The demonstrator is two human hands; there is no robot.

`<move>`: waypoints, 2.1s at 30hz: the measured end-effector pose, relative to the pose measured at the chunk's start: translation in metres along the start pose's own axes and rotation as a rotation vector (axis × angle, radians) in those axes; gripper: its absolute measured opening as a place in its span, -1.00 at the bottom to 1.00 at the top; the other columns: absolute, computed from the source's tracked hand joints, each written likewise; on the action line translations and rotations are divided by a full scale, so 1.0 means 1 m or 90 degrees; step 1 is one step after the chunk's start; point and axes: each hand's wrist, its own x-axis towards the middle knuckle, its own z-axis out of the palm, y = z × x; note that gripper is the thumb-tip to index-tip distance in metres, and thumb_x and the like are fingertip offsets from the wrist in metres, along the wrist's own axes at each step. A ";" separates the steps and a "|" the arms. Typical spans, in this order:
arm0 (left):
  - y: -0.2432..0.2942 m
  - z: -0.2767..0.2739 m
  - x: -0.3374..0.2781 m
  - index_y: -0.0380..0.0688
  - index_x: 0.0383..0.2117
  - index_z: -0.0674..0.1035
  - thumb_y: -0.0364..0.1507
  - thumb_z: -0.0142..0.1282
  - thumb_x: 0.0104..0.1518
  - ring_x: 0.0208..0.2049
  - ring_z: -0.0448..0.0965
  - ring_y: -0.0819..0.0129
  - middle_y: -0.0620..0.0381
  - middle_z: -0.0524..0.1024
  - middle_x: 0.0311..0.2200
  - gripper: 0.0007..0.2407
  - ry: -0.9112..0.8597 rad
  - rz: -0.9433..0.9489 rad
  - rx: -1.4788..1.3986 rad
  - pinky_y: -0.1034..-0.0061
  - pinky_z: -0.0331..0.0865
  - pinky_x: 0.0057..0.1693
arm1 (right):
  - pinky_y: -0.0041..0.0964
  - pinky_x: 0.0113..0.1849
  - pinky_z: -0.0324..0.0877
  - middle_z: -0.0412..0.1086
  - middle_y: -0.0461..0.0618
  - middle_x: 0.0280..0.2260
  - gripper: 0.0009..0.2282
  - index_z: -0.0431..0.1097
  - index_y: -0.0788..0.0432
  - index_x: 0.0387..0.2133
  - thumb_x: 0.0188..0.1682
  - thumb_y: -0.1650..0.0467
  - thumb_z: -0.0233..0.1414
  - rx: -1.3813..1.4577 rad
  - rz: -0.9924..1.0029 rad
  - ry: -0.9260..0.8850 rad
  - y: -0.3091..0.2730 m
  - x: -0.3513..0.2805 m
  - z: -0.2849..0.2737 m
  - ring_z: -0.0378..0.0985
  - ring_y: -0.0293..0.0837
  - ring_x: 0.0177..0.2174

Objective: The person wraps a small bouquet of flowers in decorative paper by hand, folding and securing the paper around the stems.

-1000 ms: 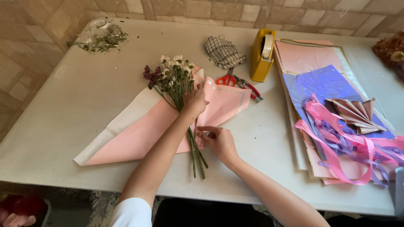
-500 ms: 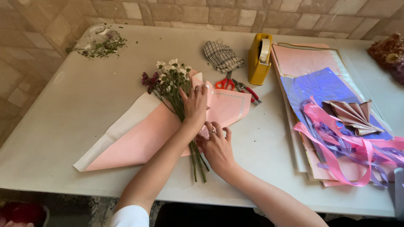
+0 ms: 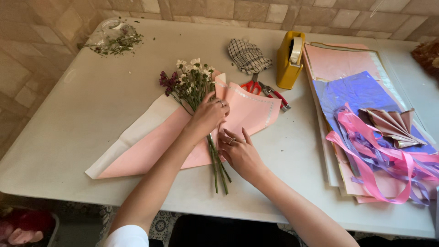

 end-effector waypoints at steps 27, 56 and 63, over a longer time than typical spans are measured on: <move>-0.045 0.062 0.041 0.07 0.25 0.22 0.50 -0.20 -0.79 0.39 -0.27 0.08 0.31 0.14 0.32 0.23 -0.317 -0.024 0.213 -0.33 -0.58 0.30 | 0.71 0.00 -0.27 0.03 0.11 0.26 -0.60 0.19 -0.08 0.15 -0.01 0.28 -0.09 -0.014 -0.072 -0.083 -0.009 -0.011 -0.022 -0.02 -0.01 0.26; -0.050 0.081 0.059 0.17 0.31 0.00 0.50 -0.09 -0.82 0.39 -0.43 0.17 0.42 -0.10 0.37 0.28 -0.397 -0.051 0.201 -0.37 -0.63 0.29 | 0.16 0.14 -0.10 -0.12 0.17 0.31 -0.39 -0.11 0.32 0.27 -0.10 0.36 -0.18 -0.019 -0.082 -0.017 -0.053 -0.056 -0.037 -0.13 0.04 0.29; -0.021 0.008 0.070 0.05 0.34 -0.21 0.45 0.02 -0.69 0.37 -0.69 0.20 0.25 -0.36 0.40 0.32 -0.576 -0.100 0.174 -0.21 -0.86 0.20 | 0.05 0.20 -0.15 -0.12 0.20 0.30 -0.40 -0.16 0.34 0.27 -0.08 0.38 -0.19 0.053 -0.092 -0.025 -0.069 -0.068 -0.057 -0.16 0.05 0.29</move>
